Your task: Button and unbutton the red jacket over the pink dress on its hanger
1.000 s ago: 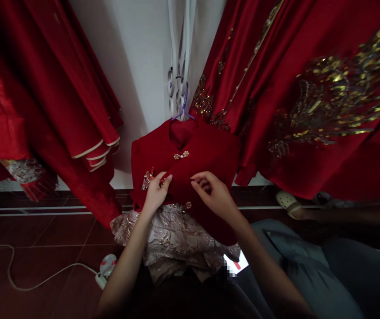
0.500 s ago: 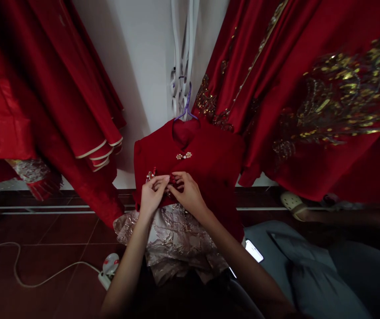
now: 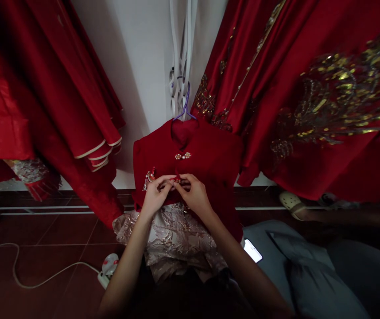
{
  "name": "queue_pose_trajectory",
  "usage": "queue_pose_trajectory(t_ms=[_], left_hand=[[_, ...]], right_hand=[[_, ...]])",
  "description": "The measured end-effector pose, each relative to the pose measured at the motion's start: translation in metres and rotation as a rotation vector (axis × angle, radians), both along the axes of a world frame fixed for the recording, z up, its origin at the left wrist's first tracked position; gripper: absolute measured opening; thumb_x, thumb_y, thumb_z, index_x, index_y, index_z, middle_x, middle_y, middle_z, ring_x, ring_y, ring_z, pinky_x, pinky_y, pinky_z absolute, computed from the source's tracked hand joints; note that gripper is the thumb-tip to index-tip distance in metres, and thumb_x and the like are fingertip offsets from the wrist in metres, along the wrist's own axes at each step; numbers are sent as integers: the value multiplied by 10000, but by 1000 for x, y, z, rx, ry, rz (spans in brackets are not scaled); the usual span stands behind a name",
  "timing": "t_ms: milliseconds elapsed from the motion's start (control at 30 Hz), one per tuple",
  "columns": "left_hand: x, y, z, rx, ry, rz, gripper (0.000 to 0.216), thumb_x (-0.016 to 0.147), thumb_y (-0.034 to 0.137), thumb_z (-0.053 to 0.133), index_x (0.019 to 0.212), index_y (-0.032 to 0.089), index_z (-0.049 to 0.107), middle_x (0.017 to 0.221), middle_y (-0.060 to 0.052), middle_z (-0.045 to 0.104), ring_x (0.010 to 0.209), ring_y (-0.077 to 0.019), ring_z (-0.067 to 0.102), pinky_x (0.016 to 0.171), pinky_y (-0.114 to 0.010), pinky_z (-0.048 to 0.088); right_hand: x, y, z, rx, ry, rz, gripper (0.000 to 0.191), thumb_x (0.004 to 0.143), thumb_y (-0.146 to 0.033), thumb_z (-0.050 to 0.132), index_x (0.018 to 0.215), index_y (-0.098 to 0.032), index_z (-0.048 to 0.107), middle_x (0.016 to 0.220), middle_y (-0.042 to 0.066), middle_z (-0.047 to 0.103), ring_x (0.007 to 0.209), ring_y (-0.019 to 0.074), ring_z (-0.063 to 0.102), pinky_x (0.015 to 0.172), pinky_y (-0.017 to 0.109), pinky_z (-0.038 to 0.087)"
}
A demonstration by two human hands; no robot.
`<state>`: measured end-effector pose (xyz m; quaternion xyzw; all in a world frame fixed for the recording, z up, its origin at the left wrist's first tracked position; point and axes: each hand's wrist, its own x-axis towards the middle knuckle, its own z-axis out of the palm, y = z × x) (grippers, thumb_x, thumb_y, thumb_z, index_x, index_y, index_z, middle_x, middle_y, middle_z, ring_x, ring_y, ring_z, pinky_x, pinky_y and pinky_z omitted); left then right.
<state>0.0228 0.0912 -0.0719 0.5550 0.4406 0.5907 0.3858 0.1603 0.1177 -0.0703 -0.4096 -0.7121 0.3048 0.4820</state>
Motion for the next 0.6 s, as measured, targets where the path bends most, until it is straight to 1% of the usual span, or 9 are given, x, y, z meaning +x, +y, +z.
queue_pose_trajectory(t_ms=[67, 133, 200, 233, 267, 333, 433, 500, 600], left_hand=[[-1, 0, 0, 22, 35, 73, 267, 779, 355, 617, 956, 165, 679, 882, -57, 701, 789, -153, 661, 736, -287, 559], [-8, 4, -4, 80, 112, 266, 234, 778, 347, 620, 924, 172, 674, 881, -52, 678, 745, -136, 637, 684, -264, 547], [-20, 10, -10, 151, 212, 489, 236, 744, 309, 659, 935, 173, 637, 943, -56, 632, 756, -128, 608, 672, -257, 533], [-26, 14, -14, 172, 260, 569, 277, 718, 284, 684, 959, 172, 607, 977, -61, 606, 783, -130, 597, 688, -264, 529], [-33, 18, -19, 177, 294, 610, 326, 699, 260, 700, 984, 170, 572, 1003, -68, 584, 813, -136, 591, 711, -275, 528], [-43, 25, -28, 154, 310, 600, 354, 711, 239, 687, 1009, 164, 511, 1004, -76, 569, 853, -146, 589, 747, -296, 525], [-49, 31, -37, 145, 295, 553, 259, 788, 259, 615, 991, 169, 481, 952, -67, 580, 834, -142, 597, 749, -293, 521], [-48, 32, -39, 174, 335, 556, 226, 809, 276, 597, 979, 175, 488, 938, -59, 583, 820, -138, 598, 748, -287, 516], [-46, 29, -35, 215, 431, 580, 170, 836, 282, 565, 956, 176, 510, 924, -56, 586, 807, -138, 595, 758, -290, 507]], right_hand=[[1, 0, 3, -16, 17, -11, 187, 784, -302, 632, 912, -166, 644, 903, 69, 675, 759, 163, 656, 714, 301, 565], [4, 1, 5, -20, 24, -33, 180, 775, -315, 646, 878, -167, 656, 858, 51, 692, 739, 163, 660, 698, 290, 560], [6, 0, 8, -8, 20, -45, 182, 779, -321, 643, 881, -173, 669, 848, 39, 704, 733, 160, 664, 691, 278, 557], [7, 0, 9, 2, 15, -38, 179, 792, -315, 628, 897, -177, 674, 865, 36, 708, 743, 158, 667, 695, 272, 557], [8, -1, 10, 12, 10, -22, 178, 811, -302, 605, 919, -180, 676, 894, 36, 709, 762, 154, 670, 704, 264, 557], [8, -4, 12, 42, 6, 11, 185, 840, -273, 559, 957, -185, 673, 962, 40, 702, 802, 149, 672, 722, 253, 558], [7, -7, 12, 69, 20, 21, 183, 844, -258, 548, 964, -181, 664, 971, 47, 695, 813, 150, 671, 734, 256, 562], [6, -7, 10, 74, 31, -1, 170, 836, -258, 559, 951, -176, 652, 939, 51, 695, 803, 154, 669, 733, 267, 566], [6, -6, 7, 105, 40, -37, 152, 831, -262, 563, 926, -167, 634, 924, 61, 684, 806, 156, 660, 737, 280, 564]])
